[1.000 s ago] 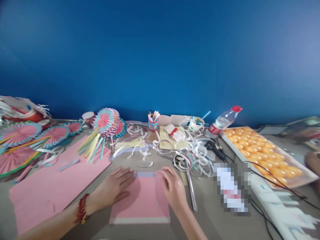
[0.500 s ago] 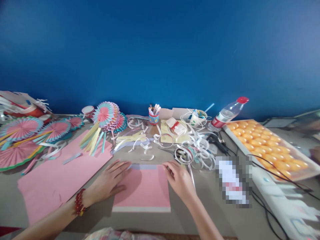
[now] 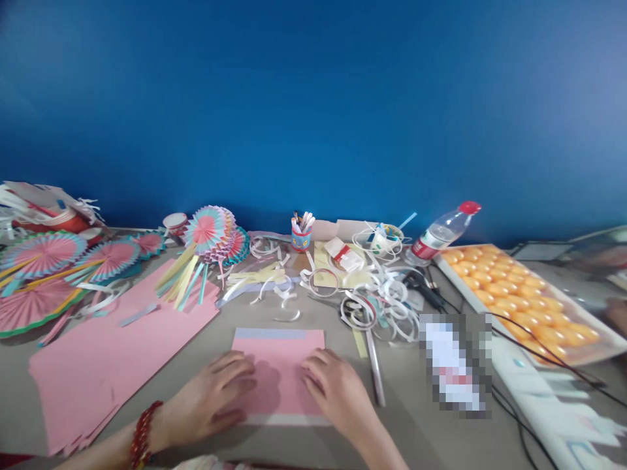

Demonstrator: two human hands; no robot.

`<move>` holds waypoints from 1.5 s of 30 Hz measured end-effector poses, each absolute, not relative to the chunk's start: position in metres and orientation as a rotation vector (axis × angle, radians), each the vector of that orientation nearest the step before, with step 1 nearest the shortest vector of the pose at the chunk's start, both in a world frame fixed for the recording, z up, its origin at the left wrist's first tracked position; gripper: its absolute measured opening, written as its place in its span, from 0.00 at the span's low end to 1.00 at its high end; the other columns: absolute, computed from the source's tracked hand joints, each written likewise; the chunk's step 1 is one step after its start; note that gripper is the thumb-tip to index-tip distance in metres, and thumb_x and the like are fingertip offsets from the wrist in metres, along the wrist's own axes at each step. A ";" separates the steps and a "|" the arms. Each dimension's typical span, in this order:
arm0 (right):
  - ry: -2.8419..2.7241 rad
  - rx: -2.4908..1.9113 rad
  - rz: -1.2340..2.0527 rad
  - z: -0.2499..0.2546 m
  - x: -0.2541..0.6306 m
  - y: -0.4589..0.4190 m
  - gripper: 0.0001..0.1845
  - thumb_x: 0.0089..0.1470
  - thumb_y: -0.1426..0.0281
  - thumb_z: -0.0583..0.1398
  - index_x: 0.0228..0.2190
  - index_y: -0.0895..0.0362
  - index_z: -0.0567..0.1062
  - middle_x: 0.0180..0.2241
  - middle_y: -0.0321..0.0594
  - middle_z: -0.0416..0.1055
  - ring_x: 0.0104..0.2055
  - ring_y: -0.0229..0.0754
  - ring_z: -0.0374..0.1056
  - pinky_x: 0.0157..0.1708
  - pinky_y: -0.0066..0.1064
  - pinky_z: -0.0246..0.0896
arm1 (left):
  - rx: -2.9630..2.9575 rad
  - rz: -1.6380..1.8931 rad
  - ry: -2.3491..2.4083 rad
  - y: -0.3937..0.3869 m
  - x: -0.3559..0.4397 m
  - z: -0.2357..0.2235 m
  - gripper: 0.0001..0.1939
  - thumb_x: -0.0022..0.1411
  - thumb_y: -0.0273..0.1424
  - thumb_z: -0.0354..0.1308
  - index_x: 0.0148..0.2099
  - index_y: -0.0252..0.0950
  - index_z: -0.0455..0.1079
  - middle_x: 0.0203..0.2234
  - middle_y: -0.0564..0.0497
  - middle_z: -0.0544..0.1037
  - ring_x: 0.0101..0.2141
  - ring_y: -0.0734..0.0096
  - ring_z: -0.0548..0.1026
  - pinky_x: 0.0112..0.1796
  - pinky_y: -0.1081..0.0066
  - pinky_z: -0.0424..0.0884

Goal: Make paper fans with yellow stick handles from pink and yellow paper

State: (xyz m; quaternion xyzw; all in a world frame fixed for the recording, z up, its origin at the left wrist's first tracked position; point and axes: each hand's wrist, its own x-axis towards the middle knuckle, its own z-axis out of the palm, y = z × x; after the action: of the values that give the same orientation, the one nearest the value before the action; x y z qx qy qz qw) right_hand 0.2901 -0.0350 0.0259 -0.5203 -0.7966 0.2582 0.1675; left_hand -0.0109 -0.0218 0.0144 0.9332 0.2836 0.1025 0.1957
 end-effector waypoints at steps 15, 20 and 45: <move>-1.907 -1.709 0.463 0.000 0.304 -0.050 0.19 0.60 0.58 0.57 0.50 0.51 0.67 0.34 0.37 0.77 0.27 0.39 0.74 0.26 0.27 0.69 | 2.609 0.300 0.934 -0.026 -0.023 -0.001 0.25 0.67 0.32 0.56 0.65 0.45 0.60 0.62 0.48 0.66 0.60 0.58 0.64 0.62 0.53 0.61; -1.865 -1.656 0.583 0.003 0.298 -0.050 0.17 0.59 0.60 0.57 0.49 0.51 0.69 0.34 0.37 0.77 0.25 0.38 0.73 0.25 0.25 0.70 | 2.599 0.276 0.934 -0.029 -0.028 0.001 0.28 0.66 0.30 0.57 0.66 0.46 0.58 0.63 0.51 0.65 0.61 0.59 0.63 0.62 0.54 0.61; -0.860 -1.529 1.360 0.002 0.307 -0.049 0.34 0.46 0.47 0.67 0.52 0.49 0.75 0.63 0.45 0.62 0.60 0.59 0.65 0.47 0.40 0.74 | 2.587 0.296 0.922 -0.032 -0.023 0.014 0.30 0.69 0.41 0.55 0.69 0.43 0.54 0.63 0.45 0.65 0.61 0.57 0.64 0.63 0.54 0.58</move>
State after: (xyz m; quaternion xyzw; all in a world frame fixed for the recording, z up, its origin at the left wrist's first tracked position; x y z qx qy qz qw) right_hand 0.3067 -0.0493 0.0018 -0.6168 -0.3470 0.5488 0.4449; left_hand -0.0233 -0.0321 0.0143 0.9198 0.3277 0.1053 0.1887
